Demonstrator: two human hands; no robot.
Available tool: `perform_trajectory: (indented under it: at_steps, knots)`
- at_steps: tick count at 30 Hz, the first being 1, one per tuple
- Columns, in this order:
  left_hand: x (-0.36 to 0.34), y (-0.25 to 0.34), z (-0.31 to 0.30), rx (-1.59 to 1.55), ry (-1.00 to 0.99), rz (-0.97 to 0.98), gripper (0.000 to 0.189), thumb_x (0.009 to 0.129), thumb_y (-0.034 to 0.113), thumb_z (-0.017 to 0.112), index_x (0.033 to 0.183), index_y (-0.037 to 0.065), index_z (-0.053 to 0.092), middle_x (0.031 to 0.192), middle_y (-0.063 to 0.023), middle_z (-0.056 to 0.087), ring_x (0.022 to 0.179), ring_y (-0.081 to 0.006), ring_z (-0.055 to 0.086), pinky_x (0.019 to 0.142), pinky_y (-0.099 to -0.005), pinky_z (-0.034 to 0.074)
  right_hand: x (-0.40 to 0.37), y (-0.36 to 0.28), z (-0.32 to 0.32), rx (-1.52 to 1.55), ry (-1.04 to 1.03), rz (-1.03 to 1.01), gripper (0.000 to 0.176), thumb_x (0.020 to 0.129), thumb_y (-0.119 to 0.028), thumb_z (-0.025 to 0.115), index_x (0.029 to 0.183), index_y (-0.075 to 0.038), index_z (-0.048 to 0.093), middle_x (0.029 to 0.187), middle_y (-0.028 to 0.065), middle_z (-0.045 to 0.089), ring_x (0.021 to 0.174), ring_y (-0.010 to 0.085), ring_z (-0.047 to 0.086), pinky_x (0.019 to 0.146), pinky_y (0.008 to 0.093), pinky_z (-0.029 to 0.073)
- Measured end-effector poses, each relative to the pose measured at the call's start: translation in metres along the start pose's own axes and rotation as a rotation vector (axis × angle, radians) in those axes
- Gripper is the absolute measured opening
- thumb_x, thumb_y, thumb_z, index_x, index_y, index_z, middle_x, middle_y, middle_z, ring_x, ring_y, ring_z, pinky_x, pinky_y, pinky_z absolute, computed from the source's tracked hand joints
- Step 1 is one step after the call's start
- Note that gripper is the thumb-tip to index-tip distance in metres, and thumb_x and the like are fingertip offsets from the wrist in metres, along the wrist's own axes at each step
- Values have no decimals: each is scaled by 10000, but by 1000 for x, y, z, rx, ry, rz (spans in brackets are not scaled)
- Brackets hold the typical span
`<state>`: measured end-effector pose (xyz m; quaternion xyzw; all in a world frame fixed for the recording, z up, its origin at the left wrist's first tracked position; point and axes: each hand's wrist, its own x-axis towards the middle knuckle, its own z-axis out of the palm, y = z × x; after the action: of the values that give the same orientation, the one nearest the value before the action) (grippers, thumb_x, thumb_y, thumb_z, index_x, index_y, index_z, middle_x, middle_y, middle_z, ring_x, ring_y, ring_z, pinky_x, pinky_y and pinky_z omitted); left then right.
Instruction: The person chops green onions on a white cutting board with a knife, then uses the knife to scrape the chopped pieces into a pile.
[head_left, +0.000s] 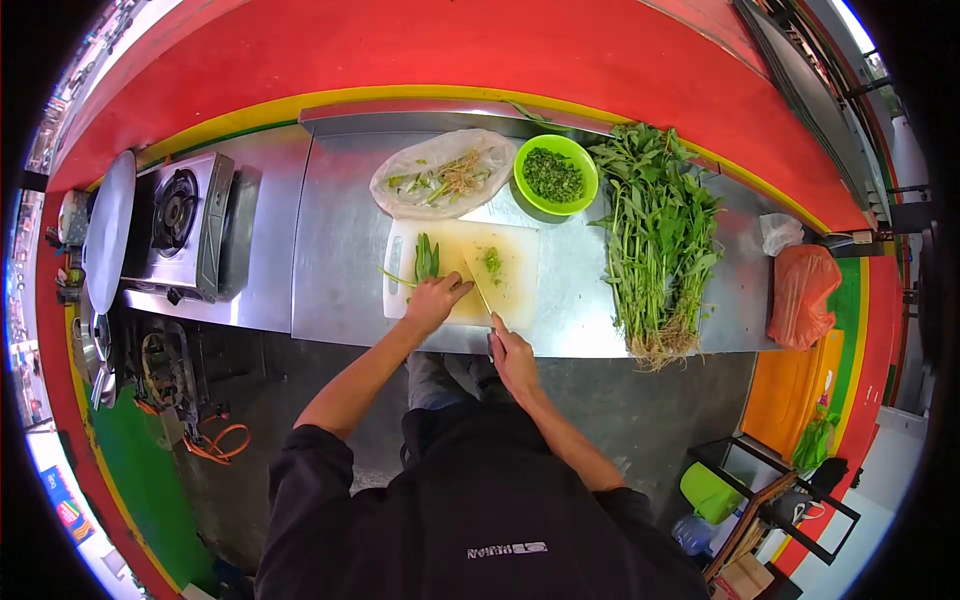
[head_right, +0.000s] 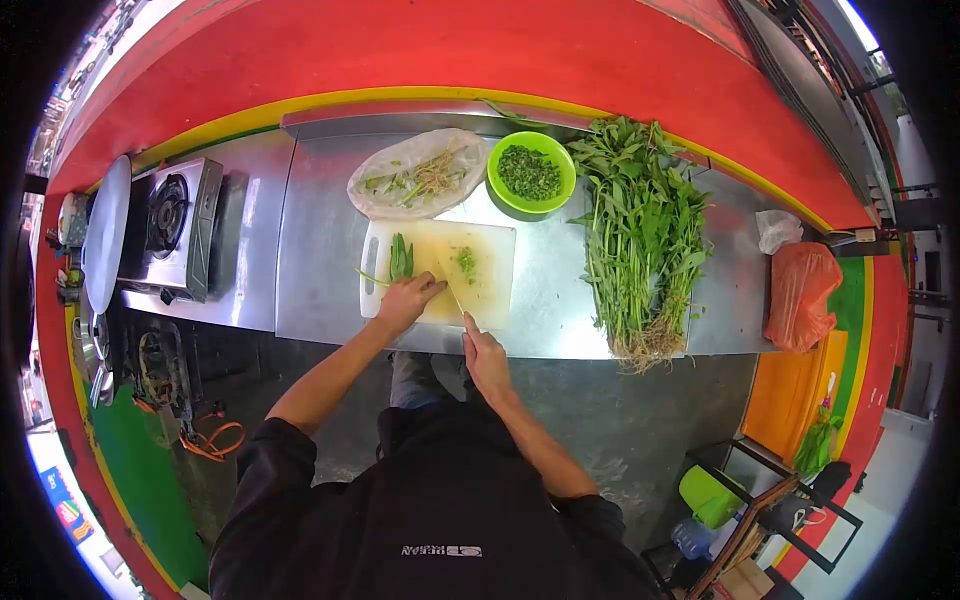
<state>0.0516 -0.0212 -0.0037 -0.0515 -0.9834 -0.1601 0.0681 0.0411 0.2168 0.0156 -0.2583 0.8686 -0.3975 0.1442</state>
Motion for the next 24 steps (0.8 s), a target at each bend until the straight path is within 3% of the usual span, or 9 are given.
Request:
perform_trajectory:
  at_steps: [6, 9, 15, 24]
  knots:
    - [0, 3, -3, -2, -21, -4, 376, 842, 90, 613, 1194, 180, 708, 987, -20, 622, 762, -224, 684, 707, -375, 550, 2, 0, 6, -44, -4, -5, 432, 1009, -144, 593, 1439, -118, 555, 775, 235, 630, 710, 429, 654, 675, 531, 530]
    - [0, 4, -4, -16, -8, -12, 374, 841, 92, 615, 1195, 174, 706, 989, -21, 623, 768, -227, 687, 708, -371, 549, 9, -1, 10, -129, 0, 1, 430, 997, -91, 610, 1426, -91, 571, 755, 236, 626, 679, 408, 632, 649, 492, 506]
    - [-1, -1, -3, -21, 11, 11, 352, 844, 94, 614, 1176, 162, 708, 989, -17, 633, 775, -235, 689, 720, -367, 549, 7, -6, 8, 69, -10, 70, 447, 996, -94, 613, 1440, -112, 565, 759, 231, 626, 674, 404, 631, 647, 489, 506]
    - [-1, 2, -2, -26, -27, 6, 352, 849, 92, 609, 1180, 169, 701, 968, -20, 610, 779, -234, 688, 733, -373, 550, 7, -3, 12, -76, -22, 35, 457, 991, -96, 615, 1444, -109, 559, 798, 245, 644, 725, 420, 650, 690, 493, 524]
